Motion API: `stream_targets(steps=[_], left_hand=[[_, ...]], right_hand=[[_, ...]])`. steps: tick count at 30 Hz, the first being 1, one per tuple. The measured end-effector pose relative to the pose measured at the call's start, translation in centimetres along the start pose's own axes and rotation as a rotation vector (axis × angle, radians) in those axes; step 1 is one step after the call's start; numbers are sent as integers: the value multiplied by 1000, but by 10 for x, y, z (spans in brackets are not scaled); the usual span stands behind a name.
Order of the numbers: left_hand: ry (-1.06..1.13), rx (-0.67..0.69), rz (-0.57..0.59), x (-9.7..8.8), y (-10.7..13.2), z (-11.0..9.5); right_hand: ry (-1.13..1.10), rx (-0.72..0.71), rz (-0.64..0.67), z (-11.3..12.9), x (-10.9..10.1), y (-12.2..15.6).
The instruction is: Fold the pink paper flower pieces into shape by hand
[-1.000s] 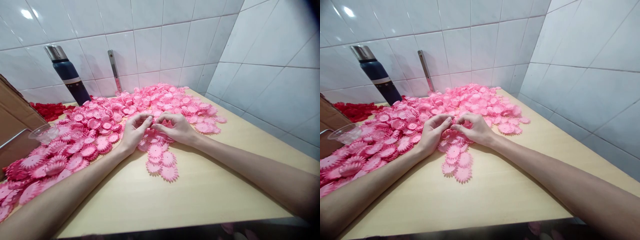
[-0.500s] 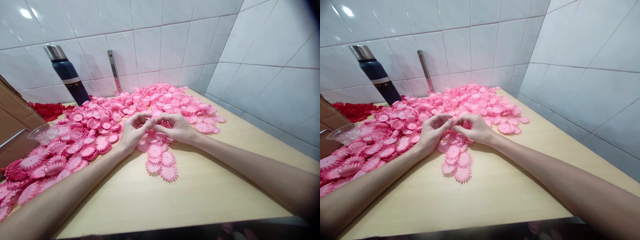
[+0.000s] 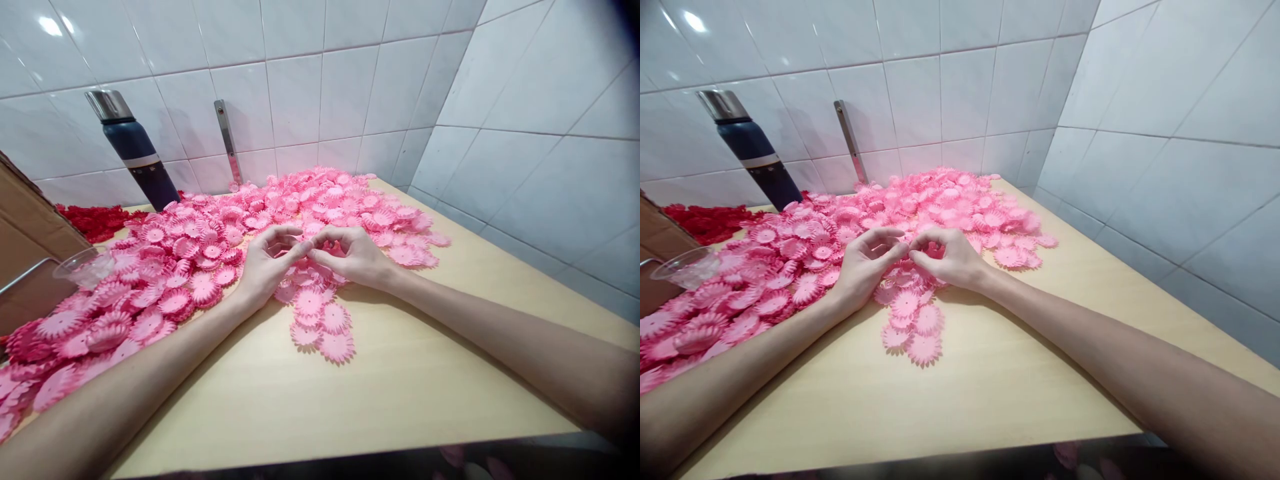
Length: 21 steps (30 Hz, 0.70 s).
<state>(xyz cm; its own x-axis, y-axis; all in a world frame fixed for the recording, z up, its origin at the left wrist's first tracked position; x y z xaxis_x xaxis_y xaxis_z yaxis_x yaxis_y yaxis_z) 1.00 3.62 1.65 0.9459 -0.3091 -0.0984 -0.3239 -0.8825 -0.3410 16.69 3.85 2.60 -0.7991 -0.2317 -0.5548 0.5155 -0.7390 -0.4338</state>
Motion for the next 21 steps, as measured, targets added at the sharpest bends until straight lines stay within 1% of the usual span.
stream_targets(steps=[3, 7, 11, 14, 16, 21], left_hand=[[-23, 12, 11, 2, 1, -4], [-57, 30, -34, 1, 1, -5], [-50, 50, -117, -3, 0, -2], [-21, 35, -172, -6, 0, 1], [-4, 26, -173, -6, 0, 1], [16, -18, -174, -5, 0, 1]], right_hand=[[16, 3, -40, 0, 0, 1], [110, -11, -159, 2, -3, 1], [124, 70, -301, -7, -11, 0], [103, 128, -407, -15, -18, 1], [81, 116, -418, -16, -19, 1], [5, 7, -324, -7, -11, 2]])
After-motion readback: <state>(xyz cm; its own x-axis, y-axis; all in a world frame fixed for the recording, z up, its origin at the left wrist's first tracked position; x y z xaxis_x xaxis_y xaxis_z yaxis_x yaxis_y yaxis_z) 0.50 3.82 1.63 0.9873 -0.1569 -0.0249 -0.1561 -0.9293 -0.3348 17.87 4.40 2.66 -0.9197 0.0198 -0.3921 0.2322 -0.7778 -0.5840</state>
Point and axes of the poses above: each hand's wrist, its own y-axis away from the middle knuckle, its own x-axis out of the palm, z = x × y, the point moved 4 cm from there along -y, towards the middle knuckle, and after that the axes turned 10 degrees about z, right-handed, at the moved point
